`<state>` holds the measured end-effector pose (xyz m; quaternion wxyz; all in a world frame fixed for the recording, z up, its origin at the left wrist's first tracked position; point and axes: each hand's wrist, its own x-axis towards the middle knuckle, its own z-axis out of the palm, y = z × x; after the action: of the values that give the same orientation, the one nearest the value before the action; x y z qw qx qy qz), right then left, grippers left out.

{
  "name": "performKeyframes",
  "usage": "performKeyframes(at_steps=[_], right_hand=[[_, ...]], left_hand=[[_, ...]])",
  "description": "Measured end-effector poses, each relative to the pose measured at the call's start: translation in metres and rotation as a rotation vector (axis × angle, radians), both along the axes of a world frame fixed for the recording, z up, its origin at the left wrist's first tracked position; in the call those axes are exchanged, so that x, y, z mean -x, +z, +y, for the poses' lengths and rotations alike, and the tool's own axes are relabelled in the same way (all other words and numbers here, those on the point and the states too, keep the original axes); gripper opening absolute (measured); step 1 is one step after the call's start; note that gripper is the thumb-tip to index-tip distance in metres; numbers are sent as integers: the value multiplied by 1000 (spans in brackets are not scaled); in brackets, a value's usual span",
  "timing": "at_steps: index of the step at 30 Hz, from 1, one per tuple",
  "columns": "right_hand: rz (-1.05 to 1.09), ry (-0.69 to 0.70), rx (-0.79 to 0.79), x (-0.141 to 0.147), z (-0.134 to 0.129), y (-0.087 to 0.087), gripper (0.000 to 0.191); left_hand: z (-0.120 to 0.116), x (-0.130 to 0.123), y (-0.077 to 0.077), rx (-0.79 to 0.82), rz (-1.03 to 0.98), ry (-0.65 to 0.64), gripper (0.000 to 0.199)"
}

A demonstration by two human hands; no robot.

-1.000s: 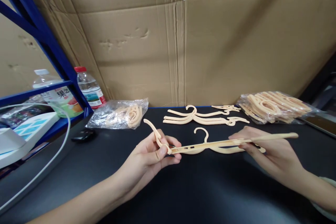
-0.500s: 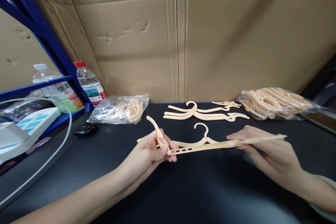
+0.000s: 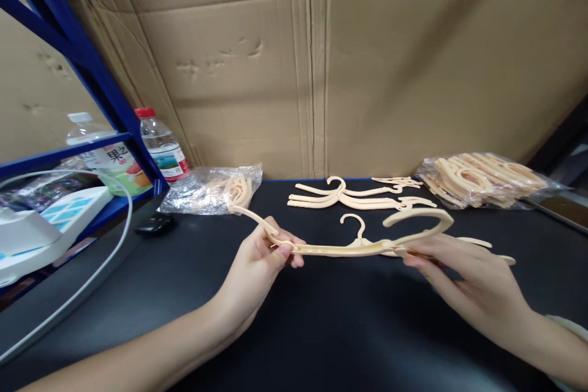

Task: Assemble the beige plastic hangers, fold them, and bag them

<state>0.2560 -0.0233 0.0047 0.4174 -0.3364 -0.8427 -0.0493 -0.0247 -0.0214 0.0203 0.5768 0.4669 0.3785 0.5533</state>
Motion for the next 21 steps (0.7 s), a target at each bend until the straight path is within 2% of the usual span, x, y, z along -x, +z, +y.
performKeyframes(at_steps=[7,11,14,17,19,21], right_hand=[[72,-150,138,-1,5,-2,8],[119,-176,204,-3,8,-3,11],[162,-176,243,-5,13,-5,13],[174,-170,251,-8,18,-5,15],[174,-172,252,-8,21,-4,15],[160,-171,267,-8,22,-4,15]], left_hand=[[-6,-2,3,58,-38,1,28],[-6,-2,5,68,-33,9,23],[-6,-2,0,104,-20,2,18],[-12,-4,-6,136,134,-106,12],[-20,-7,-6,21,351,-223,6],[-30,-9,-1,-257,603,-322,12]])
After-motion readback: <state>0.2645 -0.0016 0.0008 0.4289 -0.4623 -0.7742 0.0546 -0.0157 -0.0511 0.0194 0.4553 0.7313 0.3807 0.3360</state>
